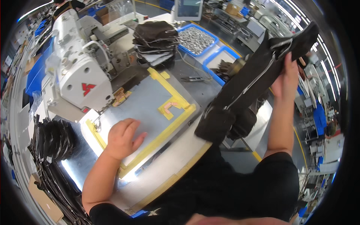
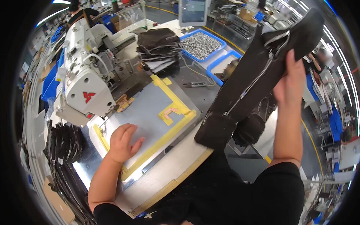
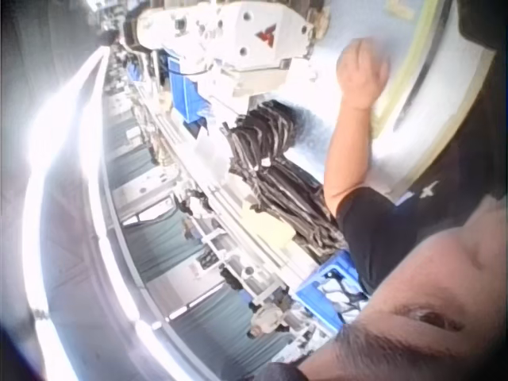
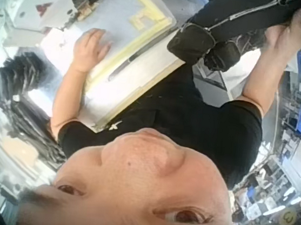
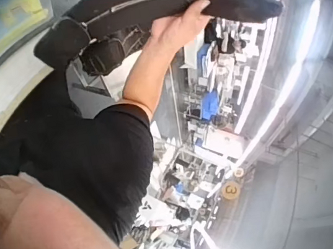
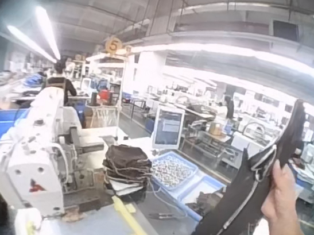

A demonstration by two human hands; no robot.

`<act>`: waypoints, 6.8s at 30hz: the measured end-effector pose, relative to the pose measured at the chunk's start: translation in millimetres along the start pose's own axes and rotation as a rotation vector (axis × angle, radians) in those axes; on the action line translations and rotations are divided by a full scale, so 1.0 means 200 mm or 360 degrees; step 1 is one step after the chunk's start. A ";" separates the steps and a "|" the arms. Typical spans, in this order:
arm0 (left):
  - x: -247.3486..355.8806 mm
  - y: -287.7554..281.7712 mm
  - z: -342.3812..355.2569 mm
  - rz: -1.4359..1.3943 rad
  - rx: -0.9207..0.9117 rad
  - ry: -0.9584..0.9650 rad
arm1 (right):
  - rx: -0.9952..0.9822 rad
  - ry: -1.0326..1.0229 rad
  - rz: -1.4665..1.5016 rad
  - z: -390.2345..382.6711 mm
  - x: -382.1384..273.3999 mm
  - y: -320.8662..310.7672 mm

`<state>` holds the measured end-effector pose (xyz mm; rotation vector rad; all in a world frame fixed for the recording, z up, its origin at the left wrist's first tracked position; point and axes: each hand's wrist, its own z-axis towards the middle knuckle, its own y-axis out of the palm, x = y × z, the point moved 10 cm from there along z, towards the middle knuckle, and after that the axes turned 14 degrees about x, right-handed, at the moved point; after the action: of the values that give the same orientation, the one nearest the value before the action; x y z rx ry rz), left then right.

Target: Using an industrial sewing machine to stitch leather components and attach a lining.

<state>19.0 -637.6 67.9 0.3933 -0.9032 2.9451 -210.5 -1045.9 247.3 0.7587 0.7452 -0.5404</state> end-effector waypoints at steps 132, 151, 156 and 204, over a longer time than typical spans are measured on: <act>-0.24 -0.45 -0.08 -0.1392 0.0917 -0.1941 | -0.2411 0.1588 -0.0304 -1.63 1.13 1.10; -0.09 -0.14 -0.08 -0.0968 0.0229 -0.1909 | -0.1474 0.1923 0.0376 -1.08 1.22 1.47; 0.00 -0.13 -0.07 -0.0932 0.0203 -0.1789 | -0.1766 0.1717 0.0144 -1.14 1.17 1.47; 0.38 -0.37 0.14 0.0618 0.0292 0.0121 | -0.1715 0.1351 -0.0192 -1.12 1.05 1.44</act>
<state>-40.4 -595.5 150.5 0.1178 -0.7794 3.3837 24.4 -732.1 93.9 -0.1252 1.6745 0.1621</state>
